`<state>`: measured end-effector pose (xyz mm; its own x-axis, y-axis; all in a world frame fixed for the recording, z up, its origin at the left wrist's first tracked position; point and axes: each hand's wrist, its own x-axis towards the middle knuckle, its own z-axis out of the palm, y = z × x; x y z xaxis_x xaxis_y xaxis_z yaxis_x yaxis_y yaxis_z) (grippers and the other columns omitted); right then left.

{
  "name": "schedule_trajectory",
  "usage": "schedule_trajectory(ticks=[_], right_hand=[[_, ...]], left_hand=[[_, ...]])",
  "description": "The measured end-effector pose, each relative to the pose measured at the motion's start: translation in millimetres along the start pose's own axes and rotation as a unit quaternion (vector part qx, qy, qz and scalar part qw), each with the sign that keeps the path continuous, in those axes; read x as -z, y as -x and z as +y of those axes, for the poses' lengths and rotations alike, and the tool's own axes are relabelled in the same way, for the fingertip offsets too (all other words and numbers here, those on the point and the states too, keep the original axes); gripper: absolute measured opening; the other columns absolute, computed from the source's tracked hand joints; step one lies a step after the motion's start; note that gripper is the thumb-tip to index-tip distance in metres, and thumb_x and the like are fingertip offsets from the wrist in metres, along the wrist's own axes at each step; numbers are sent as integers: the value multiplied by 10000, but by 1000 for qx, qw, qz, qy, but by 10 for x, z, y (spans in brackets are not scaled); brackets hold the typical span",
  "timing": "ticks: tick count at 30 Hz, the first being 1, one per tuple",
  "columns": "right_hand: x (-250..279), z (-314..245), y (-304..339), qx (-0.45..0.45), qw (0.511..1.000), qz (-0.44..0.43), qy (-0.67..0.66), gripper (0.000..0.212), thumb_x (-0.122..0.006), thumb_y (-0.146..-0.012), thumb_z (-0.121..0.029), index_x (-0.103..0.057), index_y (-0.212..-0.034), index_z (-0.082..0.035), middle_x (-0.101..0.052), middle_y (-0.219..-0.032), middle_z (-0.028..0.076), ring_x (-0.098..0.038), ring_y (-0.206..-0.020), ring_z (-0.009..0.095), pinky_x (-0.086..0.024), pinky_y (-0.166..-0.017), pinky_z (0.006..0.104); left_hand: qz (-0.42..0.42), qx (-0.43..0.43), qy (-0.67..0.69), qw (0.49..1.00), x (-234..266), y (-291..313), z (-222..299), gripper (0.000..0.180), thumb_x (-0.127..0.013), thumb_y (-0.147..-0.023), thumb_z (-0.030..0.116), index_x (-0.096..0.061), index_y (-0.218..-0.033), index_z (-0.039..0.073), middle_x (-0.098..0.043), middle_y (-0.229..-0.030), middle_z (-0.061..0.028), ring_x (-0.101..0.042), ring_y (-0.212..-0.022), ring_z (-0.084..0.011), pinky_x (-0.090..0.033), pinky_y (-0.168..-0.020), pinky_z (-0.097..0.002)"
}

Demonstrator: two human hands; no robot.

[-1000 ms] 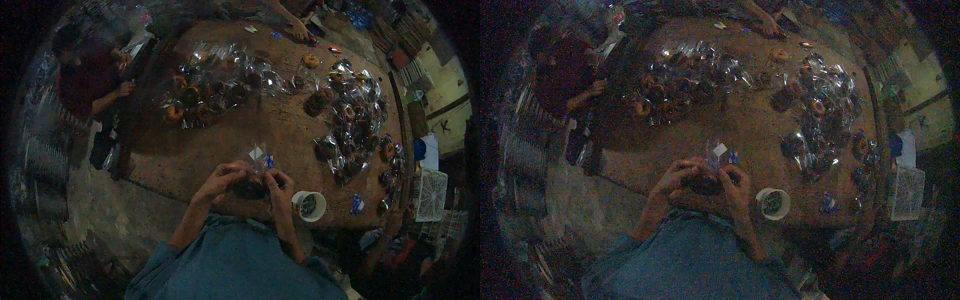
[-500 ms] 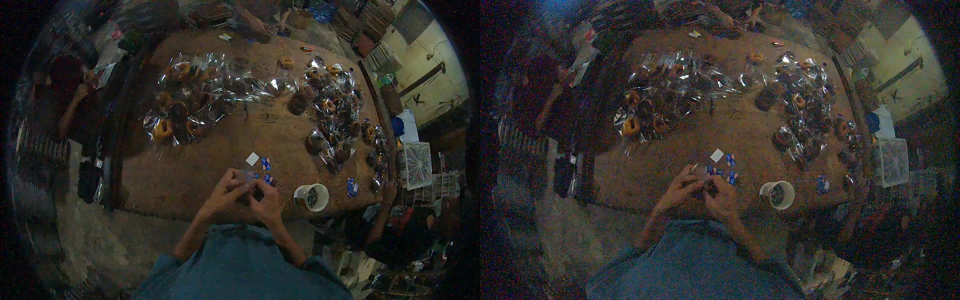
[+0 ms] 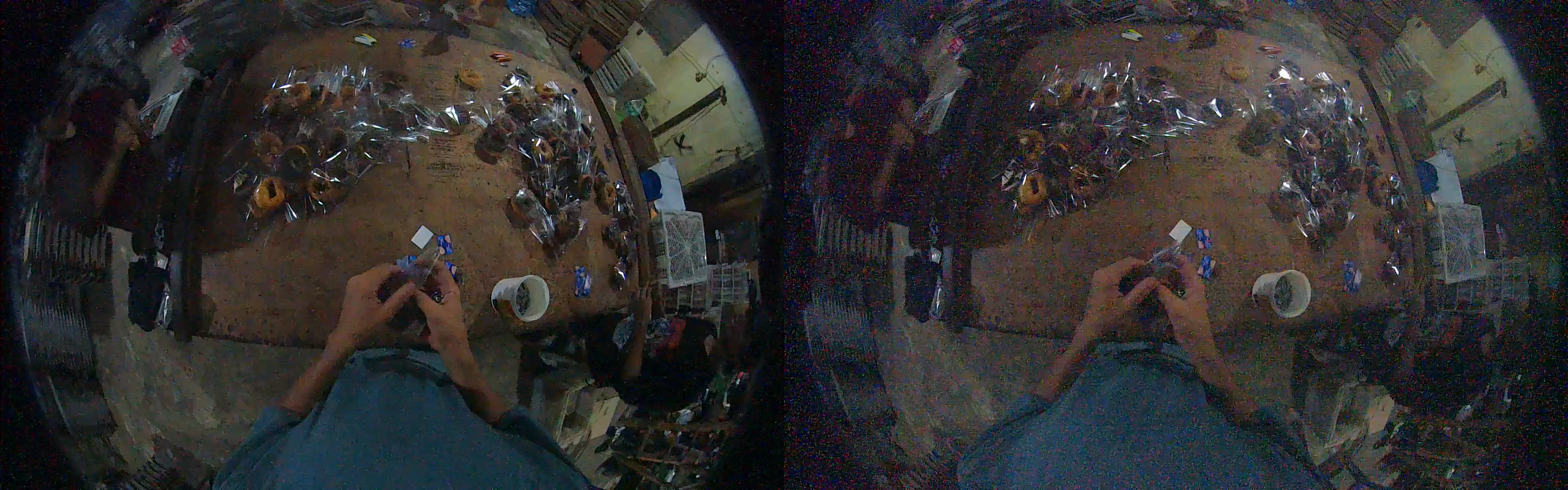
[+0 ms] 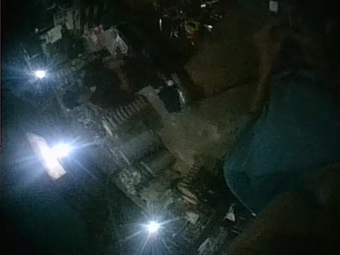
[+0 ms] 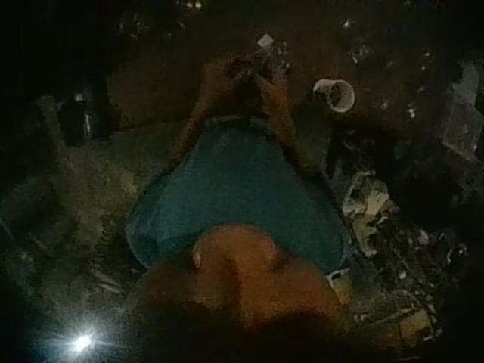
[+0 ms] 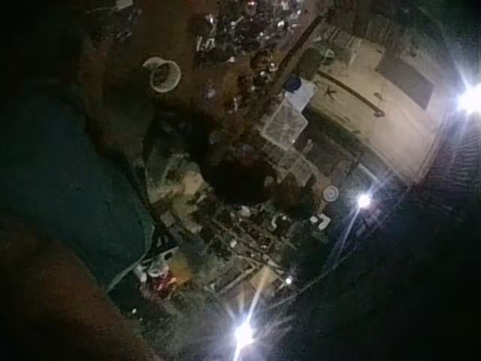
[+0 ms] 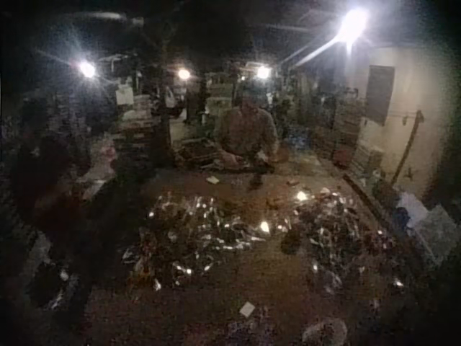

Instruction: The person places doughnuts into clear plastic bags and seals them with small blue labels. The person works at a wooden table with other workers visible in the background.

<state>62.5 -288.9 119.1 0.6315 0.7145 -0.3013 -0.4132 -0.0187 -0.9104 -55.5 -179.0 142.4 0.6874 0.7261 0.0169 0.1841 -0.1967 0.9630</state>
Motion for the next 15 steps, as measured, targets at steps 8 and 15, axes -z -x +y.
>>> schedule_trajectory(ticks=[8, 15], right_hand=[[284, -4, -173, 53, 958, -117, 257, 163, -694, -933, -89, -668, -1070, -4, -668, -956, 32, -590, -847, 95, -482, -755, 268], [539, 129, -258, 90, 975, -106, 173, 100, -728, -912, -106, -668, -945, -32, -647, -917, 7, -558, -817, 76, -454, -741, 251]], left_hand=[[48, 16, -26, 998, -114, -37, 84, 186, -743, -887, 104, -714, -1048, 17, -734, -976, -130, -728, -881, -245, -566, -775, -362], [-15, -13, -117, 993, -267, -41, -70, 208, -714, -923, 105, -727, -1116, 29, -730, -1053, -123, -707, -974, -241, -542, -855, -340]])
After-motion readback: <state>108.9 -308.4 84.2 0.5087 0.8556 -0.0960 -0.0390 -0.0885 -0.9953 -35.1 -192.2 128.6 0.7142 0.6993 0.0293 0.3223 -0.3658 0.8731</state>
